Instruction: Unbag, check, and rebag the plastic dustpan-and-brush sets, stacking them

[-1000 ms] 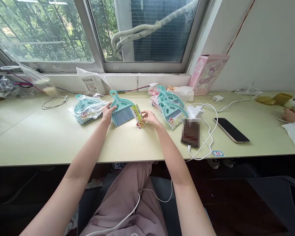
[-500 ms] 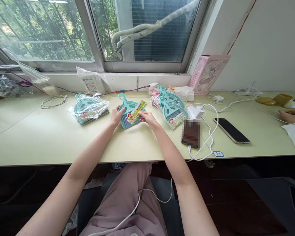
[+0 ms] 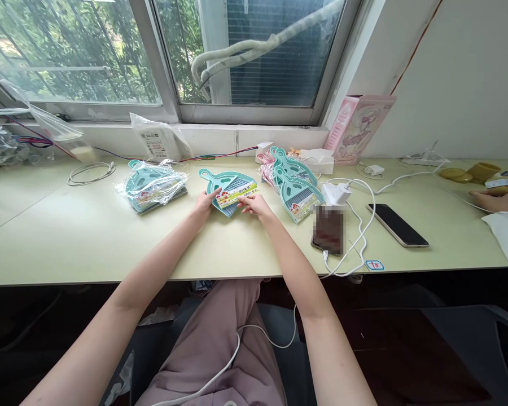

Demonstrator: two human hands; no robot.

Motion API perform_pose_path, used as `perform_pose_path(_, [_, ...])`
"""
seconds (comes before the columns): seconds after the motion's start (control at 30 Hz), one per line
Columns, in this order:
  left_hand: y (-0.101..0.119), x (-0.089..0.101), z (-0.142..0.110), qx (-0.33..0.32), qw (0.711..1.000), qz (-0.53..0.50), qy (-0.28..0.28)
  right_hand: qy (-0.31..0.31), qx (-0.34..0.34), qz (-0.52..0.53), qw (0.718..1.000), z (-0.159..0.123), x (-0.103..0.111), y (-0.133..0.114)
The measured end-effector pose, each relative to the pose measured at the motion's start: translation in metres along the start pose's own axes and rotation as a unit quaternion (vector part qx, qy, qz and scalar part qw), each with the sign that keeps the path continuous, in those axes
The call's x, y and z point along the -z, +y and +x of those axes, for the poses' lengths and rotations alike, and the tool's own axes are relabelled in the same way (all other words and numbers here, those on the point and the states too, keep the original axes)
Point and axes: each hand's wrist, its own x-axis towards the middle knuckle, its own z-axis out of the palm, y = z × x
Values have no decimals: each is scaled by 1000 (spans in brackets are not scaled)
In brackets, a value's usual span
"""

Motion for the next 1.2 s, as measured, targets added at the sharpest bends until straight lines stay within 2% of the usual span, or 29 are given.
perform_pose_path(0.1, [1,0,-1,-16,1000,-11,-17,-1,14,-41,999,3,2,2])
perform_pose_path(0.33, [2,-2,-3,3,999,-11,-34,-2,49,-163,985,10,12,7])
perform_pose_path(0.6, [1,-1,-3,21,999,-21,-37,3,56,-219,974,15,19,13])
perform_pose_path(0.83, [10,-1,-5,60,996,0,-67,18,44,-229,972,17,18,16])
perform_pose_path(0.97, [10,-3,-7,81,995,-2,-63,-1,46,-210,977,18,20,16])
perform_pose_path(1.2, [11,-2,-4,68,996,-5,-58,-5,32,-185,982,17,22,12])
